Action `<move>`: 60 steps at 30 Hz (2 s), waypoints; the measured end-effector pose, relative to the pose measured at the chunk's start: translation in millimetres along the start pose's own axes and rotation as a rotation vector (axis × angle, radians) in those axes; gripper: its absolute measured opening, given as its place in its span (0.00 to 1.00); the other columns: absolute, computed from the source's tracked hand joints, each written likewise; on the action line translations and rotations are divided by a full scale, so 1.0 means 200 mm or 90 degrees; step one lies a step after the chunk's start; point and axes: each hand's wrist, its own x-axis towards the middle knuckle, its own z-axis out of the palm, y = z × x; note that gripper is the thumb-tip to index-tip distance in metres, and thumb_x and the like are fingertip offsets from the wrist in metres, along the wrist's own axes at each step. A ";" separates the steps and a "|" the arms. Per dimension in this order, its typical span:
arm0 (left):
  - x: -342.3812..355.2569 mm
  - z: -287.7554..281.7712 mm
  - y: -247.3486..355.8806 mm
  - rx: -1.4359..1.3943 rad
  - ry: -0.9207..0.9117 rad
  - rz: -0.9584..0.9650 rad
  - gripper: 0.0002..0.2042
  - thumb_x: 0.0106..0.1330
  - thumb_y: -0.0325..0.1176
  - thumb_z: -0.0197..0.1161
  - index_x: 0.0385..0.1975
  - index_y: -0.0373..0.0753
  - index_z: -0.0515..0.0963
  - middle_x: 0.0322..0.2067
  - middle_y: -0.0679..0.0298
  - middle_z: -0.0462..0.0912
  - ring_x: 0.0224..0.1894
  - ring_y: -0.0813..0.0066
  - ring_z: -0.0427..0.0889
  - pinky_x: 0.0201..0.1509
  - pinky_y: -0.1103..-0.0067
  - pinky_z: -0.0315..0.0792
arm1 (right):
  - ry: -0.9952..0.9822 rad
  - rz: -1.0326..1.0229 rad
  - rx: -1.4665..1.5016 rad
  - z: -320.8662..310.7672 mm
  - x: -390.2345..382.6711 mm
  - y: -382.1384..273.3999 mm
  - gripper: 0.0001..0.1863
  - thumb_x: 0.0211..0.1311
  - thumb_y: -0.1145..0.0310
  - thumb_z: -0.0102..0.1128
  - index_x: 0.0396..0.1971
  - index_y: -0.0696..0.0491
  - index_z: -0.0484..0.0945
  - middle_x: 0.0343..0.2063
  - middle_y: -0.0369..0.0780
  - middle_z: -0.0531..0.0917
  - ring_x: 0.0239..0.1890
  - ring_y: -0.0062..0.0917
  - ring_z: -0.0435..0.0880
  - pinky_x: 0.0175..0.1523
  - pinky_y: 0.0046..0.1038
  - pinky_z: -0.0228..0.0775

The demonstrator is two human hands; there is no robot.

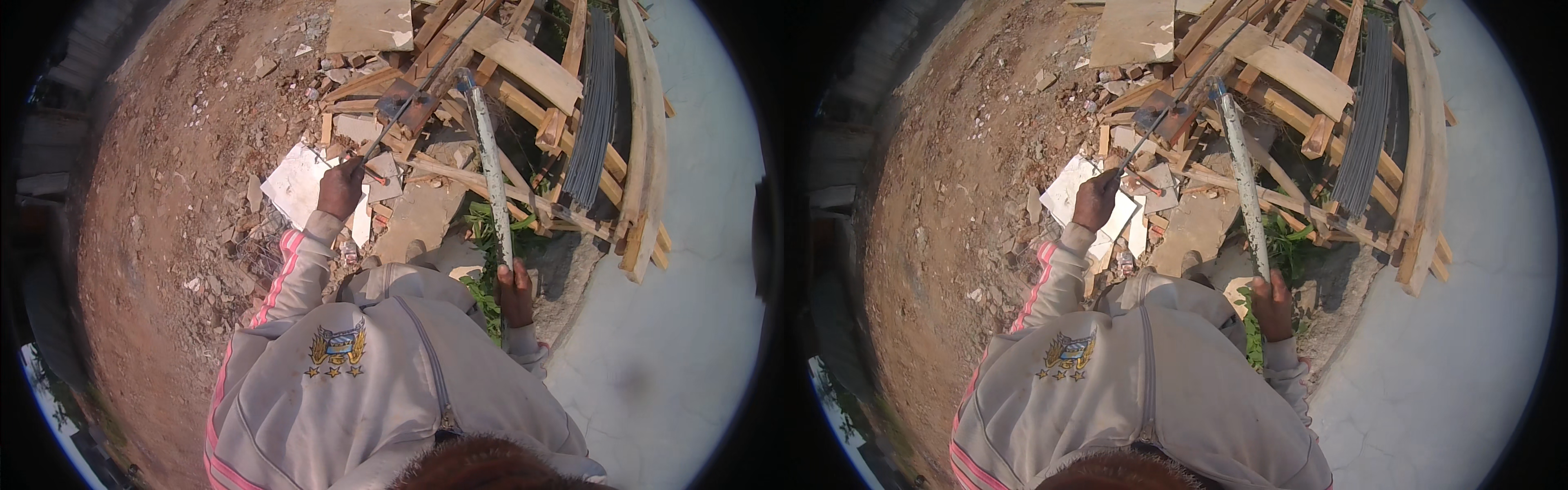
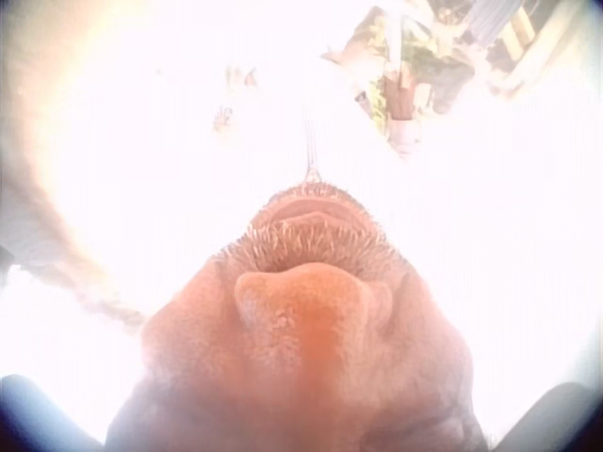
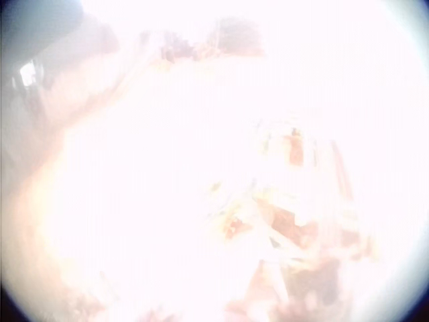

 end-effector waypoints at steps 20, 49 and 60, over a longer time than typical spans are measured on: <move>0.11 -0.12 -0.05 0.062 -0.112 0.033 0.11 0.68 0.37 0.57 0.43 0.40 0.81 0.29 0.46 0.84 0.35 0.45 0.85 0.40 0.55 0.78 | 0.069 -0.150 -0.341 0.28 -0.16 -0.14 0.26 0.72 0.53 0.56 0.55 0.61 0.75 0.33 0.45 0.81 0.35 0.30 0.79 0.41 0.33 0.71; 0.24 -0.11 -0.19 0.036 -0.155 0.144 0.12 0.69 0.38 0.55 0.40 0.38 0.81 0.31 0.44 0.84 0.35 0.43 0.84 0.42 0.54 0.77 | 0.130 -0.140 -0.424 0.64 -0.25 0.02 0.29 0.70 0.49 0.57 0.55 0.61 0.73 0.27 0.55 0.82 0.27 0.48 0.83 0.31 0.44 0.70; 0.19 -0.30 -0.24 0.025 -0.172 0.103 0.21 0.70 0.43 0.61 0.59 0.44 0.75 0.31 0.48 0.85 0.35 0.50 0.86 0.40 0.62 0.78 | 0.210 -0.312 -0.540 0.76 -0.23 0.10 0.29 0.69 0.47 0.59 0.48 0.62 0.72 0.18 0.51 0.79 0.24 0.48 0.82 0.26 0.43 0.67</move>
